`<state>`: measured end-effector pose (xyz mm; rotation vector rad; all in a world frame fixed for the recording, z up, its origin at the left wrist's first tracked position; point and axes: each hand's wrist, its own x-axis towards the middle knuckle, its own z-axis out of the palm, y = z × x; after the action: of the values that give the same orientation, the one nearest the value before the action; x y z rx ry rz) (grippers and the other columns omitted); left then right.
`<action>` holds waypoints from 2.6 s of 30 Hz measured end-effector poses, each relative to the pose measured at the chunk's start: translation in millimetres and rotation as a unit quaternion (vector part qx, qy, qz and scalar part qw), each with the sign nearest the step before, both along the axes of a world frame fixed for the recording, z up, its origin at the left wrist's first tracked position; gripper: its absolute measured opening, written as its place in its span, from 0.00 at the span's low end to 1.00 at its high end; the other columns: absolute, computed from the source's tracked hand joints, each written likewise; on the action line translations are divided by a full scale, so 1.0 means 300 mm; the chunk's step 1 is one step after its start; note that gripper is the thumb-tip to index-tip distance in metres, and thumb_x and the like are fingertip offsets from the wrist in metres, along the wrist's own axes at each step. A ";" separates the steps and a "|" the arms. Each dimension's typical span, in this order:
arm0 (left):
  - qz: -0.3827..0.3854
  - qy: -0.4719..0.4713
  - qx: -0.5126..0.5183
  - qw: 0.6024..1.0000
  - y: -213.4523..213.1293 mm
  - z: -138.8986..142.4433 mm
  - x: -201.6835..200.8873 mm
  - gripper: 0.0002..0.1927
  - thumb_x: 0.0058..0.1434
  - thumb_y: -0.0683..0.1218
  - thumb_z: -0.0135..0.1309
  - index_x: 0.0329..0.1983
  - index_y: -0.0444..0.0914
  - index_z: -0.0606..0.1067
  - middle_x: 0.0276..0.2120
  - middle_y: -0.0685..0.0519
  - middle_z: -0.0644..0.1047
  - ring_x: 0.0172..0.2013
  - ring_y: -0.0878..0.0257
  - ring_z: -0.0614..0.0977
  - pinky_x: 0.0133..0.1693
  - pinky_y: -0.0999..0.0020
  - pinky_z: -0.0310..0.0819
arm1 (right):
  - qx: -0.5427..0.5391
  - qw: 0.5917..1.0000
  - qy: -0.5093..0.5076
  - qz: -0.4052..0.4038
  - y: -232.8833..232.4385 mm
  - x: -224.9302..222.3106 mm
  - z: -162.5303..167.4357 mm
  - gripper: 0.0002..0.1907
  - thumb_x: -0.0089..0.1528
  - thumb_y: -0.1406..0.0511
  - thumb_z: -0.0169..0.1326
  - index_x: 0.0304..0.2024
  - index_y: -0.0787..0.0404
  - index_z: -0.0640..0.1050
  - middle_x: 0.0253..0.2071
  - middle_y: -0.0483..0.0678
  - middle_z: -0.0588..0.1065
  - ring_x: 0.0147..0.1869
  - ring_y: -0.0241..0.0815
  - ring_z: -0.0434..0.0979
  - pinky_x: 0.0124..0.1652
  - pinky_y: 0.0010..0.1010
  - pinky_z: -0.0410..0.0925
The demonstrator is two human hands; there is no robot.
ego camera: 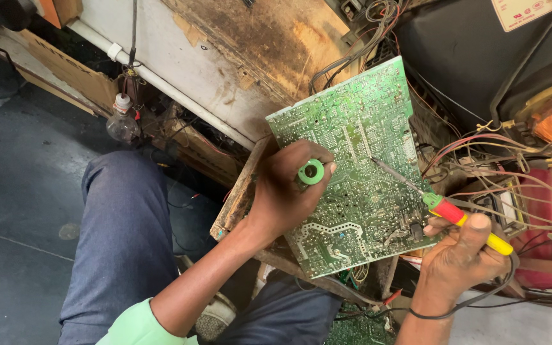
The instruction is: The person sits on the floor holding a green circuit board, first touching points on the board with a red multimeter probe, then uses a soldering iron to solder joints on the board while holding a spool of solder wire in the other hand.
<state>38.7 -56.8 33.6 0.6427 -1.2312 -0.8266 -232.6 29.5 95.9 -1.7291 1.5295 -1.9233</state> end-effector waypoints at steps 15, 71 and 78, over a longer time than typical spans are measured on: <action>0.013 -0.003 -0.020 1.000 -0.003 -0.006 -0.013 0.04 0.66 0.38 0.59 0.41 0.35 0.75 0.37 0.48 0.80 0.38 0.56 0.85 0.38 0.66 0.79 | -0.012 1.000 -0.023 0.009 -0.010 -0.029 -0.013 0.21 0.77 0.61 0.59 0.38 0.72 0.71 0.32 0.57 0.74 0.30 0.47 0.77 0.28 0.32 0.71; 0.053 -0.020 0.011 0.998 0.042 -0.009 0.027 0.05 0.63 0.39 0.61 0.39 0.36 0.76 0.36 0.49 0.80 0.39 0.54 0.84 0.42 0.63 0.77 | -0.010 0.996 -0.076 0.036 -0.035 -0.075 -0.018 0.22 0.75 0.59 0.63 0.38 0.71 0.73 0.33 0.57 0.75 0.30 0.47 0.76 0.28 0.33 0.70; 0.058 -0.043 0.015 0.997 0.079 -0.015 0.008 0.05 0.63 0.38 0.61 0.39 0.35 0.76 0.37 0.47 0.81 0.39 0.51 0.84 0.41 0.62 0.77 | -0.006 0.997 -0.058 0.049 -0.048 -0.038 0.000 0.21 0.73 0.60 0.61 0.35 0.71 0.73 0.31 0.57 0.75 0.28 0.47 0.74 0.27 0.34 0.69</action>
<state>41.0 -33.2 29.1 0.7741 -1.2487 -0.7280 -244.2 15.0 96.0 -1.6331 1.3703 -1.9498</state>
